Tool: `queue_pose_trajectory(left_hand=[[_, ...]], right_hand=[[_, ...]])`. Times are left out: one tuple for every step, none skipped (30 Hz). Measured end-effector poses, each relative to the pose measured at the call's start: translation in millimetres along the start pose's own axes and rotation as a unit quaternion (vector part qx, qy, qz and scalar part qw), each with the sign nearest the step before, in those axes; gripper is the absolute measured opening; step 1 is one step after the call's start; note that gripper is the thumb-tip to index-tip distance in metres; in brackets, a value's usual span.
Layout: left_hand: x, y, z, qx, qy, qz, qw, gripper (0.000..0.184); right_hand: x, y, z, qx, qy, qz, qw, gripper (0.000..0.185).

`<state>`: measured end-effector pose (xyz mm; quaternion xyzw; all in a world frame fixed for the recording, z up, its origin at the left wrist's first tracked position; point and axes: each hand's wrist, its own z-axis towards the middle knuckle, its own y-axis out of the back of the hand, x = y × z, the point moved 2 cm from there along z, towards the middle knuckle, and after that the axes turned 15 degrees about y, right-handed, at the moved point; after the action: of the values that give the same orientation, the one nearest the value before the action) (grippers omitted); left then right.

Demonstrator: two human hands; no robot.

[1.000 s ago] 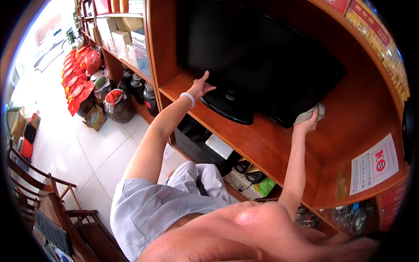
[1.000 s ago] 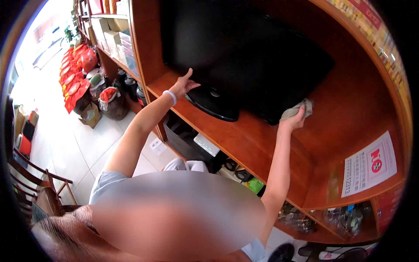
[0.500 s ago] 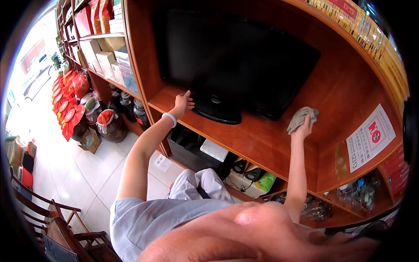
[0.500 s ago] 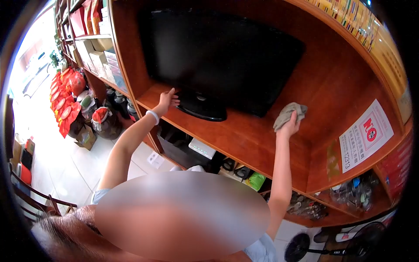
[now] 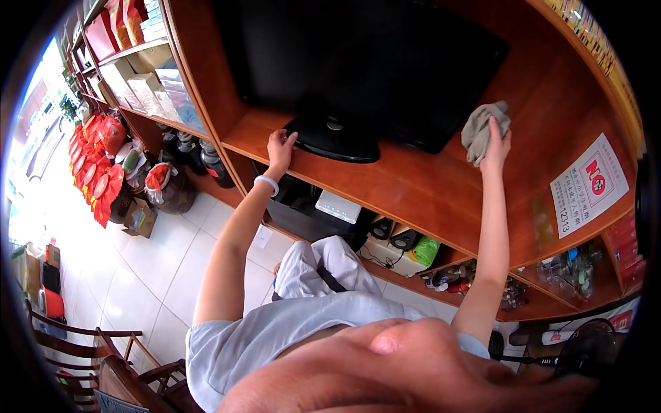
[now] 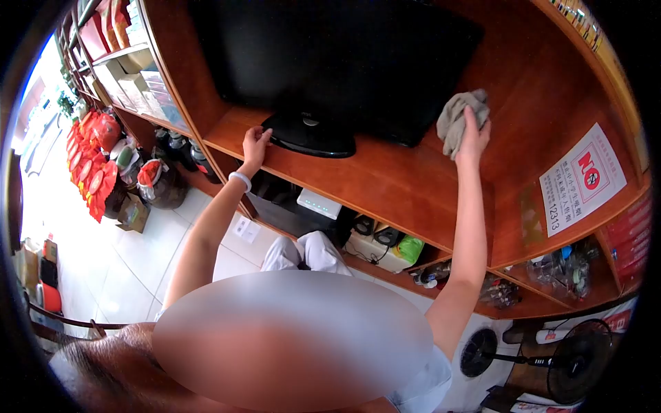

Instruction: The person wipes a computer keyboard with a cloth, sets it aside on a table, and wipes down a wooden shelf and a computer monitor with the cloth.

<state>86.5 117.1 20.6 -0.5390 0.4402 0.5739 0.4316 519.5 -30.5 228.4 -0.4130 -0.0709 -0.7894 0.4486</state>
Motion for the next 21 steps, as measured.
queue_pose_trajectory(left_hand=[[0, -2, 0, 0.001, 0.0, -0.001, 1.0, 0.047], [-6, -4, -6, -0.05, -0.123, 0.123, 0.983, 0.054], [-10, -6, -12, -0.102, -0.239, 0.244, 0.934, 0.061], [-11, -10, -13, -0.048, -0.229, 0.23, 0.945, 0.08], [-15, -12, -16, -0.053, -0.223, 0.235, 0.945, 0.08], [-18, -15, -18, -0.049, -0.224, 0.304, 0.925, 0.087], [-18, -17, -19, -0.044, -0.226, 0.371, 0.9, 0.095], [-19, -17, -19, -0.047, -0.221, 0.377, 0.898, 0.095], [-19, -18, -19, -0.041, -0.204, 0.399, 0.893, 0.1], [-19, -19, -19, -0.035, -0.187, 0.42, 0.887, 0.106], [-19, -19, -20, -0.035, -0.185, 0.423, 0.887, 0.106], [-20, -20, -20, -0.028, -0.179, 0.426, 0.887, 0.106], [-20, -21, -20, -0.019, -0.172, 0.428, 0.887, 0.107], [-19, -21, -21, -0.016, -0.17, 0.429, 0.887, 0.107], [-20, -21, -21, -0.015, -0.172, 0.423, 0.89, 0.107], [-20, -20, -20, -0.014, -0.175, 0.416, 0.892, 0.107], [-20, -20, -21, -0.009, -0.176, 0.418, 0.891, 0.107], [-21, -21, -21, -0.018, -0.181, 0.42, 0.889, 0.107], [-21, -21, -22, -0.027, -0.185, 0.421, 0.888, 0.107], [-21, -22, -23, -0.034, -0.19, 0.419, 0.887, 0.105], [-21, -22, -24, -0.03, -0.191, 0.421, 0.886, 0.105]], right_hand=[[-9, -3, -8, 0.001, -0.001, 0.027, 1.0, 0.056], [-23, -3, -15, 0.011, -0.01, 0.028, 1.0, 0.056], [-37, -4, -21, 0.023, -0.02, 0.03, 0.999, 0.057], [-49, -7, -24, 0.037, -0.038, 0.043, 0.998, 0.055], [-56, -12, -25, 0.042, -0.046, 0.045, 0.997, 0.055], [-64, -18, -26, 0.039, -0.064, 0.056, 0.996, 0.054], [-67, -26, -29, 0.036, -0.082, 0.068, 0.994, 0.052], [-64, -33, -31, 0.009, -0.066, 0.079, 0.995, 0.049], [-66, -35, -29, 0.003, -0.062, 0.071, 0.996, 0.048], [-68, -36, -26, -0.003, -0.064, 0.068, 0.996, 0.047], [-71, -37, -23, -0.011, -0.066, 0.065, 0.996, 0.047], [-73, -38, -20, -0.011, -0.068, 0.065, 0.996, 0.047], [-74, -38, -18, -0.007, -0.068, 0.071, 0.995, 0.047], [-76, -38, -16, -0.004, -0.067, 0.077, 0.995, 0.048], [-79, -37, -15, -0.006, -0.069, 0.075, 0.995, 0.048], [-79, -38, -14, 0.002, -0.063, 0.084, 0.994, 0.051], [-79, -38, -15, 0.008, -0.057, 0.093, 0.994, 0.055], [-80, -37, -15, -0.009, -0.066, 0.075, 0.995, 0.052], [-77, -38, -15, -0.014, -0.067, 0.073, 0.995, 0.052], [-75, -38, -15, -0.01, -0.068, 0.08, 0.994, 0.052], [-74, -38, -17, -0.004, -0.069, 0.088, 0.994, 0.052]])
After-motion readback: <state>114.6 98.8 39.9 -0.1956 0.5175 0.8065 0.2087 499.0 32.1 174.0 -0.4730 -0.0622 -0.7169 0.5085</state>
